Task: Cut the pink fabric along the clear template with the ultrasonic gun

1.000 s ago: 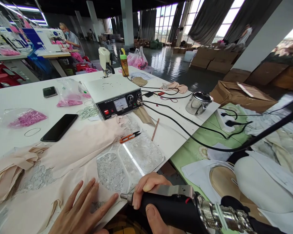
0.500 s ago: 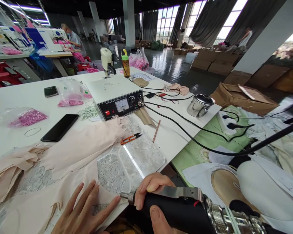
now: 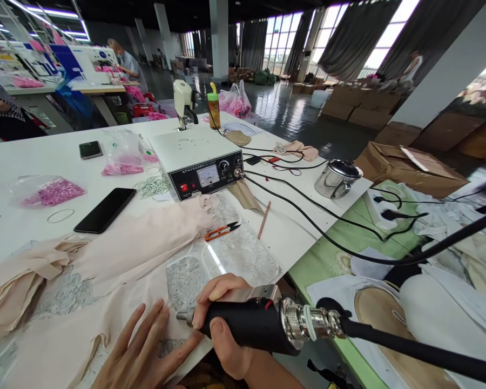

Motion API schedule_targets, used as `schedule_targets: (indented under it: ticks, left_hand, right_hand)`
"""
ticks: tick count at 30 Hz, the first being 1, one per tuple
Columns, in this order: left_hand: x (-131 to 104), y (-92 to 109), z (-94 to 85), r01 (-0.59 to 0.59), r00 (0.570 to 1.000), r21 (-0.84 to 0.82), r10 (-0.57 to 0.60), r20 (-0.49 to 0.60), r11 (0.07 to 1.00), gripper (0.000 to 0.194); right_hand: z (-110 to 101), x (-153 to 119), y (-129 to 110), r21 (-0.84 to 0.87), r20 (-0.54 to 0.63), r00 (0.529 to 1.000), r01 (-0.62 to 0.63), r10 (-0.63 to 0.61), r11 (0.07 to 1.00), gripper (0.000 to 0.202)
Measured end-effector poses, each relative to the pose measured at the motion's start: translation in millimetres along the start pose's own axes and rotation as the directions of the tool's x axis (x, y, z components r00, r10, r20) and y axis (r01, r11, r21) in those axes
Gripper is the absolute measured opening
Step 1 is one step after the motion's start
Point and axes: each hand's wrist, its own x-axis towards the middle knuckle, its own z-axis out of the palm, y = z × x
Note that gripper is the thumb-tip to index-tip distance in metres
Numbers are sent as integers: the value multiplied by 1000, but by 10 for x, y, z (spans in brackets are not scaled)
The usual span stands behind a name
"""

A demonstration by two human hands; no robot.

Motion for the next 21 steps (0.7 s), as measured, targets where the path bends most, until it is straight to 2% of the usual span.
schedule_targets:
  ticks: [7,15,21]
  left_hand:
    - [-37,6,3,-13,1000,18,12,21,1000,75]
    - [-39,26,27,-27,998,31,25,53,999,82]
    - [-65,58,33,52,998,2,-52,45,999,83]
  right_hand:
    - [19,33,49,-47,-4,1000,15,-16,999,22]
    - [-93,44,69,-80,89,996,-2,9,997,22]
    - [-46,67,103,-60,81,996,42,-38,997,20]
